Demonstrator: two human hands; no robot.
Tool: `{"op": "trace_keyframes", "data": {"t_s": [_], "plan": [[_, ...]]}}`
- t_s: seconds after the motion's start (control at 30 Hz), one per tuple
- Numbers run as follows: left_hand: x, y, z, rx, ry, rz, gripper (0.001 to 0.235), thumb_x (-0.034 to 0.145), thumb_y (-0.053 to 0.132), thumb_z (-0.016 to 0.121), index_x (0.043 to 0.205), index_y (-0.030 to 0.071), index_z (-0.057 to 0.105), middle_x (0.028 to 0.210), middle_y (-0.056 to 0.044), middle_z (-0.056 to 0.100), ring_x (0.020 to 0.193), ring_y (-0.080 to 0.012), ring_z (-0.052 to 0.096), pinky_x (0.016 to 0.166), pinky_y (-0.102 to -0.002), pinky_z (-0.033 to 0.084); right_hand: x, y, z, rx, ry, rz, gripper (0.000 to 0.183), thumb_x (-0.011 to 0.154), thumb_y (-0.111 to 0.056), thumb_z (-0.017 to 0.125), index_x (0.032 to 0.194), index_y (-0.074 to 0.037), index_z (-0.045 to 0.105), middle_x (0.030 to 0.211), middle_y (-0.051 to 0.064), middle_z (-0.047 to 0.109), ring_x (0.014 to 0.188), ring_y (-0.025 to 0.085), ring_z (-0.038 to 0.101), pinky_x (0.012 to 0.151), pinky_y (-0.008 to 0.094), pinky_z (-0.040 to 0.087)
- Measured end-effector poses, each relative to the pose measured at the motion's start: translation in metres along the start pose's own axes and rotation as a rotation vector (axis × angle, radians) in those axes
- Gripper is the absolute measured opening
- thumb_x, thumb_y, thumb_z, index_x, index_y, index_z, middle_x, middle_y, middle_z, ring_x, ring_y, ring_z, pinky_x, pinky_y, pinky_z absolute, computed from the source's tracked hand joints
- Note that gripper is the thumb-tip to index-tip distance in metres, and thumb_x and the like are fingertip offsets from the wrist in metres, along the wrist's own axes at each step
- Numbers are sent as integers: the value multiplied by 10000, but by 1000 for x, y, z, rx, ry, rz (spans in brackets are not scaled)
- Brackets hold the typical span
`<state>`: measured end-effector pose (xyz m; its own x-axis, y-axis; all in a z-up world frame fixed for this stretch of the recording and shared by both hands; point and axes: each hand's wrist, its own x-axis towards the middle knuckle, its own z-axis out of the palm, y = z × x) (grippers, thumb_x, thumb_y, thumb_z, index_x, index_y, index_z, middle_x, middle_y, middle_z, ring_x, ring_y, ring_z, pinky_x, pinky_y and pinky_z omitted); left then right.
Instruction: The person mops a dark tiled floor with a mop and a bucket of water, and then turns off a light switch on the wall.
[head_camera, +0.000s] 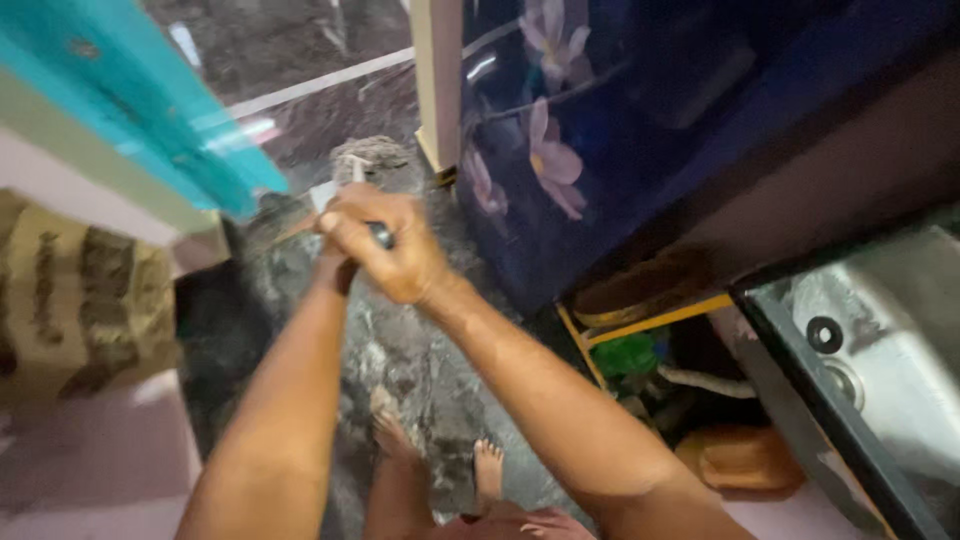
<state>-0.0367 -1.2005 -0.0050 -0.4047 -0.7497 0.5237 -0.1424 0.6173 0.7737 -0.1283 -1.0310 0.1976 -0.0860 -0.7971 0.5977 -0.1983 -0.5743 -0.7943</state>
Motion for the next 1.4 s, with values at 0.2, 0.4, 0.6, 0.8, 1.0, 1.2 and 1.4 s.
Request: {"op": "trace_keyframes", "data": {"t_s": [0.2, 0.4, 0.6, 0.8, 1.0, 1.2, 1.4], "plan": [[72, -81, -22, -9, -36, 24, 287, 917, 234, 708, 1127, 41, 673, 1098, -100, 647, 1059, -265, 626, 963, -399, 513, 78, 55, 28, 54, 60, 100, 209, 1005, -132, 574, 981, 33, 699, 1050, 132, 721, 960, 190, 689, 901, 322, 545], [161, -139, -59, -28, -107, 44, 302, 918, 242, 705, 1139, 39, 672, 1118, -109, 652, 1074, -270, 629, 971, -397, 512, 169, 105, 60, 54, 100, 122, 271, 1038, -151, 539, 952, 52, 696, 1011, 125, 728, 976, 191, 677, 930, 322, 533], [221, -191, -82, -50, -171, 44, 316, 918, 249, 701, 1150, 36, 672, 1138, -117, 656, 1089, -275, 631, 978, -395, 512, 231, 159, 86, 23, 176, 103, 287, 1039, -175, 547, 944, 40, 712, 1012, 129, 741, 1022, 199, 693, 961, 322, 531], [280, -249, -90, -67, -201, 53, 331, 919, 256, 698, 1162, 34, 671, 1158, -126, 661, 1104, -280, 634, 985, -393, 512, 282, 208, 95, 43, 187, 110, 287, 1033, -185, 556, 930, 34, 711, 981, 137, 728, 996, 209, 695, 935, 332, 540], [338, -332, -93, -46, -223, 113, 345, 920, 264, 694, 1174, 31, 671, 1177, -134, 666, 1119, -284, 636, 992, -391, 511, 345, 271, 92, -93, 247, 142, 267, 1005, -206, 575, 917, -19, 743, 926, 117, 753, 906, 209, 743, 841, 339, 572], [412, -335, -122, -713, -351, -220, 309, 1057, 348, 502, 1126, 81, 643, 1039, -46, 629, 982, -179, 629, 899, -357, 533, 431, 343, 97, -199, 268, 17, 275, 1017, -243, 613, 876, -60, 760, 855, 88, 758, 916, 203, 706, 901, 353, 559], [500, -393, -122, -590, -478, -320, 239, 1038, 296, 548, 1099, 74, 612, 1031, -48, 612, 974, -179, 613, 892, -358, 525, 490, 391, 104, -110, 291, 84, 277, 1011, -257, 614, 869, -67, 757, 820, 62, 752, 860, 166, 716, 923, 338, 567]]}}
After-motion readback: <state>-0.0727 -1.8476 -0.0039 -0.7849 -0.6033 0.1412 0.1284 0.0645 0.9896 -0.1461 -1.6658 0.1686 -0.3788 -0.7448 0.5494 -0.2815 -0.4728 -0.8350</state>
